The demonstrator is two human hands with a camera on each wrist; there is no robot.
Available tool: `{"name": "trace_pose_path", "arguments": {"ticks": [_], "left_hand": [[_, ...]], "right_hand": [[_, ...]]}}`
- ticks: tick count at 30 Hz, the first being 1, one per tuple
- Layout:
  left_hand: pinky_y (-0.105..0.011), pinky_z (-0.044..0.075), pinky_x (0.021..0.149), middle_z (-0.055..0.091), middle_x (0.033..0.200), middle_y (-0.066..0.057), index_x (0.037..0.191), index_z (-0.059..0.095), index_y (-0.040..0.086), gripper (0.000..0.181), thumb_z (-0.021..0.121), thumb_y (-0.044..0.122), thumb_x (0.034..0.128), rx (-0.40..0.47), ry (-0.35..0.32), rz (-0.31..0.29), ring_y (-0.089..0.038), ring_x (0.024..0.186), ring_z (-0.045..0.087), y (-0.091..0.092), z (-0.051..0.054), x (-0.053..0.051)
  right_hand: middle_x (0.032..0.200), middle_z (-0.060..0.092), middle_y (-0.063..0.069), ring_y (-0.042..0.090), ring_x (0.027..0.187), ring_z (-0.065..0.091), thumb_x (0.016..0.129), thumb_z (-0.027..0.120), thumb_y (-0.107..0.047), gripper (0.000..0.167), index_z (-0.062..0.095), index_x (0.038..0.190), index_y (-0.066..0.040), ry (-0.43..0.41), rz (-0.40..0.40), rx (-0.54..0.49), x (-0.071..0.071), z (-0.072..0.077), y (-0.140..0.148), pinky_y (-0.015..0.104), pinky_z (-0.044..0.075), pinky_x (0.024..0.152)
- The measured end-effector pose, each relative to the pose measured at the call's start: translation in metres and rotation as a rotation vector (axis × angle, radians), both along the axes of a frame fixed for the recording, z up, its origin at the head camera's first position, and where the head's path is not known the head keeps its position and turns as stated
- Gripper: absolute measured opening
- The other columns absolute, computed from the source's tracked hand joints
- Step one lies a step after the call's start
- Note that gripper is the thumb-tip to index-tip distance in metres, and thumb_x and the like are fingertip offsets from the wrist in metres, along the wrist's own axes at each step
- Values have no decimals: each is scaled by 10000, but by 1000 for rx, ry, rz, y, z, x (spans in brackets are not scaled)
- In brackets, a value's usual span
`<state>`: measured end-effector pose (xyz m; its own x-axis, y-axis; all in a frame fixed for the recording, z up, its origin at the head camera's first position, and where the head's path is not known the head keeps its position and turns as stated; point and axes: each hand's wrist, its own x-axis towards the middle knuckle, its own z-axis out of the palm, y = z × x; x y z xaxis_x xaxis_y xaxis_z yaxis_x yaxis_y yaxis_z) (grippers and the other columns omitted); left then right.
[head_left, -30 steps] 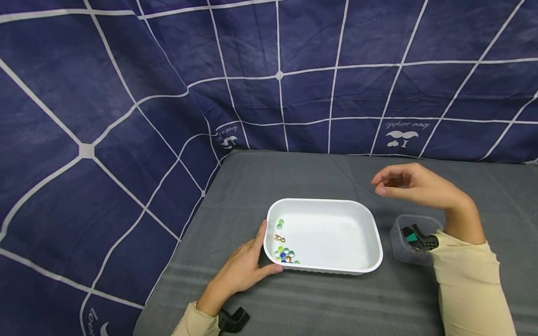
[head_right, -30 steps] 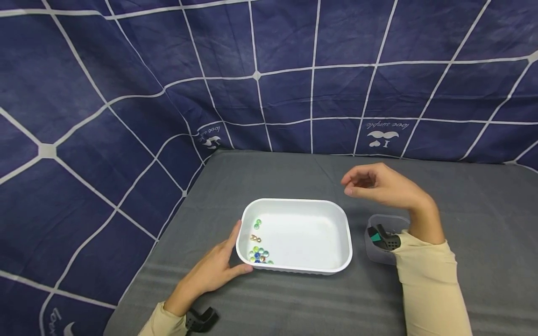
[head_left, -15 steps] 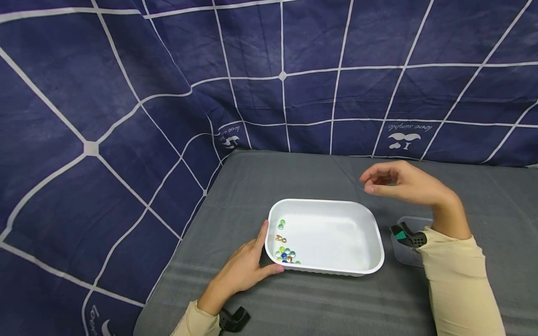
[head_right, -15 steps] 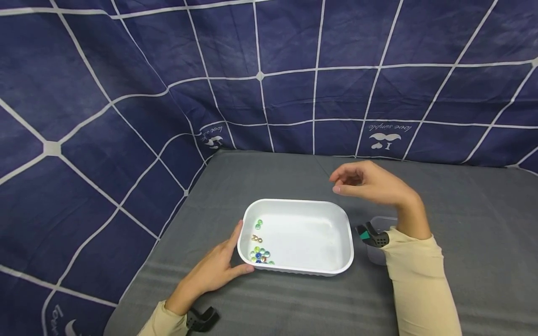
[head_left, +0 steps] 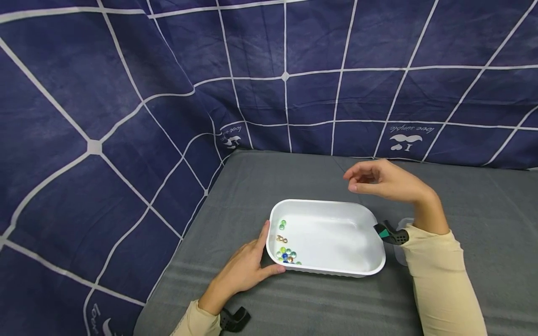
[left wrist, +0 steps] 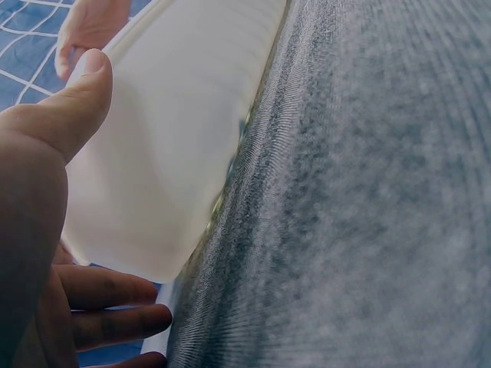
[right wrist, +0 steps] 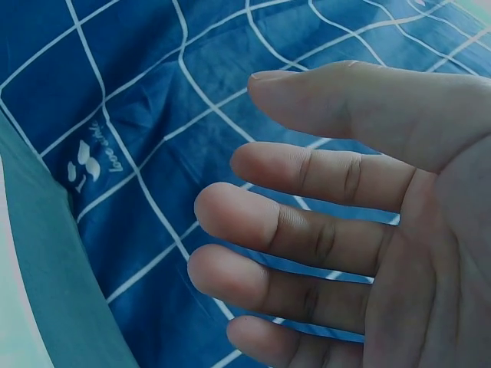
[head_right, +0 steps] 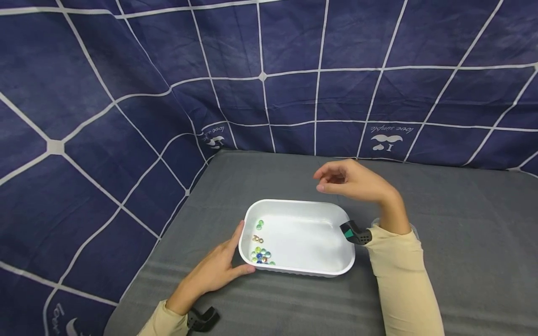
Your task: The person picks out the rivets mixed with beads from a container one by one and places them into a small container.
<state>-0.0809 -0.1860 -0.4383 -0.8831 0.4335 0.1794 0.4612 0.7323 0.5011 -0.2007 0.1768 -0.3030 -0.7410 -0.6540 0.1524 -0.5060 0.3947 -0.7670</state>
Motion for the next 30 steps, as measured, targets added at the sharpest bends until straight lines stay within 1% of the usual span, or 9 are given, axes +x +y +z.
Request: {"name": "trace_pose_path", "arguments": {"ticks": [3, 5, 8, 12, 13, 18, 21, 27, 30], "left_hand": [[-488, 465, 953, 524, 1394, -239, 1574, 104, -2, 1100, 697, 575, 851, -2, -3, -1, -327, 1208, 567, 1, 0, 0], [-484, 466, 954, 522, 1396, -237, 1576, 97, 4, 1100, 695, 577, 852, -1, -5, -2, -325, 1209, 566, 1, 1, 0], [-484, 466, 953, 523, 1395, -238, 1577, 94, 6, 1098, 691, 578, 855, -2, -6, -3, -323, 1209, 566, 1, 1, -1], [-488, 464, 955, 527, 1390, -240, 1571, 106, -10, 1095, 695, 571, 854, -3, -3, -3, -327, 1205, 569, 1, 2, -1], [-488, 464, 954, 529, 1389, -238, 1571, 107, -12, 1095, 696, 569, 854, -4, -2, -3, -327, 1203, 570, 1, 2, -1], [-486, 472, 939, 540, 1377, -237, 1573, 102, -8, 1092, 693, 569, 858, -9, -4, -2, -325, 1187, 581, 1, 2, 0], [-484, 478, 927, 551, 1362, -239, 1569, 115, -16, 1089, 685, 580, 859, -14, -5, 1, -323, 1169, 590, 1, 2, 0], [-480, 474, 935, 565, 1349, -228, 1569, 124, -16, 1093, 674, 601, 855, -18, -16, 10, -313, 1150, 599, 1, 2, 1], [-480, 477, 932, 573, 1337, -230, 1568, 132, -17, 1094, 673, 608, 851, -21, -16, 14, -317, 1150, 599, 2, 2, 1]], "right_hand": [[1027, 675, 128, 183, 917, 675, 942, 667, -48, 212, 659, 1146, 10, -17, 30, -28, -2, 0, -7, 263, 539, 799], [1006, 672, 132, 191, 905, 670, 939, 662, -26, 215, 655, 1148, 24, -20, 46, -41, -3, -1, -11, 266, 539, 791], [971, 666, 128, 203, 895, 661, 938, 657, -15, 218, 648, 1149, 38, -34, 61, -46, -4, -1, -18, 267, 537, 786], [928, 668, 89, 207, 884, 652, 932, 667, -19, 223, 643, 1144, 47, -48, 79, -45, -7, -5, -27, 270, 537, 791], [926, 671, 87, 195, 882, 652, 932, 666, -18, 223, 643, 1143, 49, -50, 87, -48, -8, -6, -29, 270, 537, 791], [927, 683, 101, 236, 884, 658, 924, 677, -30, 234, 649, 1146, 39, -75, 104, -45, -9, -12, -40, 283, 540, 790], [925, 685, 117, 229, 883, 659, 918, 684, -31, 236, 651, 1144, 30, -72, 109, -38, -9, -12, -46, 285, 539, 792], [903, 680, 66, 196, 878, 656, 925, 684, -38, 223, 651, 1132, 37, -41, 133, -45, -10, -8, -57, 289, 539, 791], [900, 682, 45, 198, 876, 656, 920, 693, -39, 222, 656, 1124, 39, -37, 133, -49, -11, -9, -63, 289, 539, 785]]}}
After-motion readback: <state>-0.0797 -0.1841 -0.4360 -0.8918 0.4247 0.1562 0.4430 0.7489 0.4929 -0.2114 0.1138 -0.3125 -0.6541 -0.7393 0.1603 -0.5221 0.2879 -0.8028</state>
